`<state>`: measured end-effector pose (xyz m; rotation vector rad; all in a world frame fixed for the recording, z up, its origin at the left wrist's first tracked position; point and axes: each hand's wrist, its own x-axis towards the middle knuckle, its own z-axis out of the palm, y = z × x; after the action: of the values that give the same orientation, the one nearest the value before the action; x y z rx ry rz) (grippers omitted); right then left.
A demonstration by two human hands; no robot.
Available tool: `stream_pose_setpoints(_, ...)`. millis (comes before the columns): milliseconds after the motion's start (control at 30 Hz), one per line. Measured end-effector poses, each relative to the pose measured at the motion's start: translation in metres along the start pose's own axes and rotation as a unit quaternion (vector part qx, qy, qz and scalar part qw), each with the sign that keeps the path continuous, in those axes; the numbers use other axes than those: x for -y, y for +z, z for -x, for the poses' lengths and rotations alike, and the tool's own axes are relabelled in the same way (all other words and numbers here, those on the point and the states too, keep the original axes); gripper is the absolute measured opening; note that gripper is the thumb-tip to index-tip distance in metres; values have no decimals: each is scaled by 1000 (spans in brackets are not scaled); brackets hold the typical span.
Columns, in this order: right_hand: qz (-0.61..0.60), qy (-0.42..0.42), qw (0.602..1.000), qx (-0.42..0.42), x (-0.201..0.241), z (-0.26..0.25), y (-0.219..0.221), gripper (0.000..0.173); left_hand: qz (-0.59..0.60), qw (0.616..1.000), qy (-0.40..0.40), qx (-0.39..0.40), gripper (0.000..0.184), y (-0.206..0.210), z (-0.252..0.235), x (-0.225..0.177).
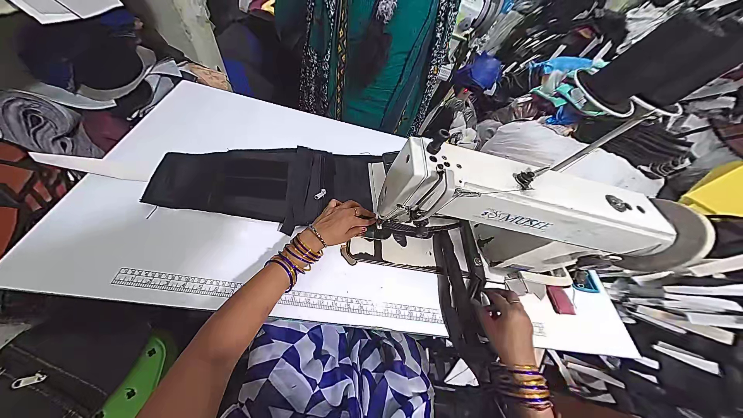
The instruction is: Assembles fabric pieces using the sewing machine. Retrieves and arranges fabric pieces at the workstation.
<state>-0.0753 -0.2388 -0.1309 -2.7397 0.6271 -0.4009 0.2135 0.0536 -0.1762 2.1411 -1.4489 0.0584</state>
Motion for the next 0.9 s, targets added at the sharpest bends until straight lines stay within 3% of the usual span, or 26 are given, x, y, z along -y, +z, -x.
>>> stream_pose_setpoints(100, 38, 68, 996, 47, 9, 12, -5, 46, -7, 1000, -9, -3, 31, 0, -3, 2)
stream_pose_setpoints(200, 32, 76, 993, 84, -1, 17, -17, 40, -24, 999, -33, -1, 33, 0, -8, 3)
stream_pose_setpoints(267, -97, 97, 986, 97, -16, 19, -21, 25, -27, 998, -50, 0, 33, -1, -11, 5)
stream_pose_setpoints(300, -213, 127, 963, 105, -21, 21, -22, 18, -32, 998, -55, 0, 33, -1, -12, 7)
stream_pose_setpoints(333, -347, 164, 917, 112, -22, 22, -23, 24, -35, 998, -58, 1, 33, -2, -13, 9)
stream_pose_setpoints(400, -480, 200, 846, 119, -18, 15, -31, 33, -36, 998, -52, -23, 32, -2, -19, 19)
stream_pose_setpoints(467, -471, 169, 850, 166, -23, 4, -37, 27, -39, 997, -48, -36, 31, -2, -22, 25)
stream_pose_setpoints(533, -409, 127, 875, 225, -13, -17, -42, 43, -45, 997, -47, -44, 31, -3, -24, 29)
stream_pose_setpoints(600, -341, 86, 893, 280, 6, -45, -45, 23, -55, 994, -25, -93, 30, -2, -23, 29)
stream_pose_setpoints(700, -271, 34, 894, 356, 35, -83, -42, 3, -183, 965, -14, -186, 40, -7, -8, 24)
stream_pose_setpoints(800, -267, 12, 889, 373, 45, -96, -40, 7, -243, 935, -111, -232, 67, -40, 43, 30)
stream_pose_setpoints(900, -275, 23, 901, 335, 26, -77, -46, 6, -216, 925, -249, -190, 56, -85, 117, 65)
